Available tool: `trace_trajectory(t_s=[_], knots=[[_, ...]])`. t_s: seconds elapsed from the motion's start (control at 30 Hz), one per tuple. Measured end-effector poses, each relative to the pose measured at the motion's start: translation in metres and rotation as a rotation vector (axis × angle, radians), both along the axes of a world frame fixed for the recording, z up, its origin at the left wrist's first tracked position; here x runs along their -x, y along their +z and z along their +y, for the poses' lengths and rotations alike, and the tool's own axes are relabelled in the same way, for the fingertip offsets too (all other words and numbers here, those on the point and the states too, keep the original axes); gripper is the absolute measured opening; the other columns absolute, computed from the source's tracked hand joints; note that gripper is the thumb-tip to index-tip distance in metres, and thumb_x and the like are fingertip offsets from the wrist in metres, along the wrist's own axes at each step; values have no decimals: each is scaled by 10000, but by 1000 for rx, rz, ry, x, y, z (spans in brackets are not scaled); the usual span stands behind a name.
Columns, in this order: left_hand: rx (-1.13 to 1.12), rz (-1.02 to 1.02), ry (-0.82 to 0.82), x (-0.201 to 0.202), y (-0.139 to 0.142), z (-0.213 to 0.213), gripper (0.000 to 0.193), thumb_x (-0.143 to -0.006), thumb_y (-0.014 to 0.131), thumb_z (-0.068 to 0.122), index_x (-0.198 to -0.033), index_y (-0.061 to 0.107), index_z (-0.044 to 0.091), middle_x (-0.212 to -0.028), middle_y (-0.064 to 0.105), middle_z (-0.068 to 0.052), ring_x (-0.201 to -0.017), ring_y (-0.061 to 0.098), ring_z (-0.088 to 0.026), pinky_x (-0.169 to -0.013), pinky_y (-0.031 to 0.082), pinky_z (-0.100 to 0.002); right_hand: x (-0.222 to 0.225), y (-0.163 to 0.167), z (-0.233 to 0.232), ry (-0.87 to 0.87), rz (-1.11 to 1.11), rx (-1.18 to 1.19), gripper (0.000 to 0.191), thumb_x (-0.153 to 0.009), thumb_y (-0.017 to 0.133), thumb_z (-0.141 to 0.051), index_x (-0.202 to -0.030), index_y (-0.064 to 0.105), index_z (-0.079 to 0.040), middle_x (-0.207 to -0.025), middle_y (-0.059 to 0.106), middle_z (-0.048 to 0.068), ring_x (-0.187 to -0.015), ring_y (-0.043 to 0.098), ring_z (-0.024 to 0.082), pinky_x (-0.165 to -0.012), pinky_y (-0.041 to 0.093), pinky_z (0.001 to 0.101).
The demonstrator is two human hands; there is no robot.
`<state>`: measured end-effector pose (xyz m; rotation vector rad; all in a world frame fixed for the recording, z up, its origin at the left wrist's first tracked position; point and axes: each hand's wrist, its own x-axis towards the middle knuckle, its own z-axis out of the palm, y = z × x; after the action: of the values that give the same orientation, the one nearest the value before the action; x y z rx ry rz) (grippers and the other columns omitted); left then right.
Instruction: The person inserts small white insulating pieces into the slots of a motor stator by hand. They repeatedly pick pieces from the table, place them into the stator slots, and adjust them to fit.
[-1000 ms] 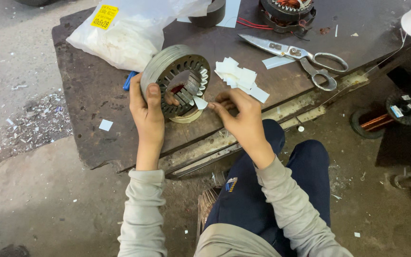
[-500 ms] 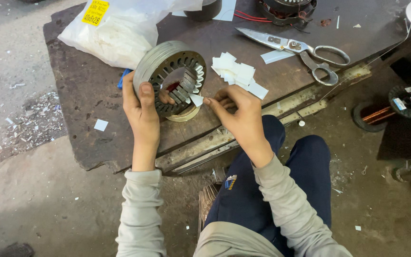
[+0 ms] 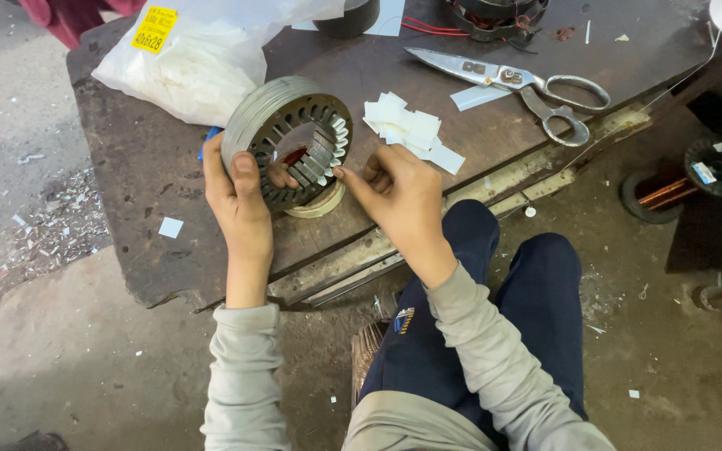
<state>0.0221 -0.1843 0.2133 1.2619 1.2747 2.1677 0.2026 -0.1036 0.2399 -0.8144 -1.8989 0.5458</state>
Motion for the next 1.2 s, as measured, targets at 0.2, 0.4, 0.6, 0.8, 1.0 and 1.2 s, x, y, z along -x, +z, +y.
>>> trace_trajectory(t_s=[0.2,0.4,0.6,0.8,1.0,1.2], knots=[[15,20,13,0,-1,-2,518,-1127,574,452,-1357,474,-1,-1045,603,-68,-798,626,-133,-747,545,-290,-3,0,0,24,-25,-34,374,-817,907,-266,-745,619,-38,-701,585,41,-548,596,133,-521,477,282],[5,167,142,4,-13,1,476,-1185,567,446,-1337,510,-1,-1117,604,-88,-903,605,-136,-829,528,-274,2,0,0,-43,-44,-50,406,-748,935,-315,-715,628,-51,-675,579,31,-553,587,144,-526,481,294],[38,41,101,-1,-11,8,450,-1102,599,408,-1292,541,4,-965,637,-58,-785,623,-117,-756,540,-275,-22,-6,1,190,91,72,288,-857,868,-236,-940,693,-23,-873,665,69,-689,663,145,-620,527,256],[37,-34,64,-10,-2,15,436,-1061,617,369,-1282,542,1,-930,647,-49,-743,622,-111,-706,526,-283,-83,-23,13,-296,-100,-233,215,-979,850,-179,-1064,731,-22,-1116,622,148,-1150,544,359,-1004,451,466],[12,-71,12,-12,-4,19,433,-1059,614,349,-1295,536,-6,-896,621,-44,-755,630,-117,-726,549,-299,-94,-44,38,-319,-223,-281,271,-973,853,-259,-1077,742,-35,-1164,625,133,-1201,487,377,-1047,436,472],[6,-69,9,-12,-4,23,427,-1061,616,331,-1303,543,-13,-841,611,-44,-734,631,-120,-717,543,-298,-94,-63,48,-281,-188,-221,123,-1010,814,-183,-1013,749,-78,-1142,634,98,-1179,498,339,-1039,438,426]])
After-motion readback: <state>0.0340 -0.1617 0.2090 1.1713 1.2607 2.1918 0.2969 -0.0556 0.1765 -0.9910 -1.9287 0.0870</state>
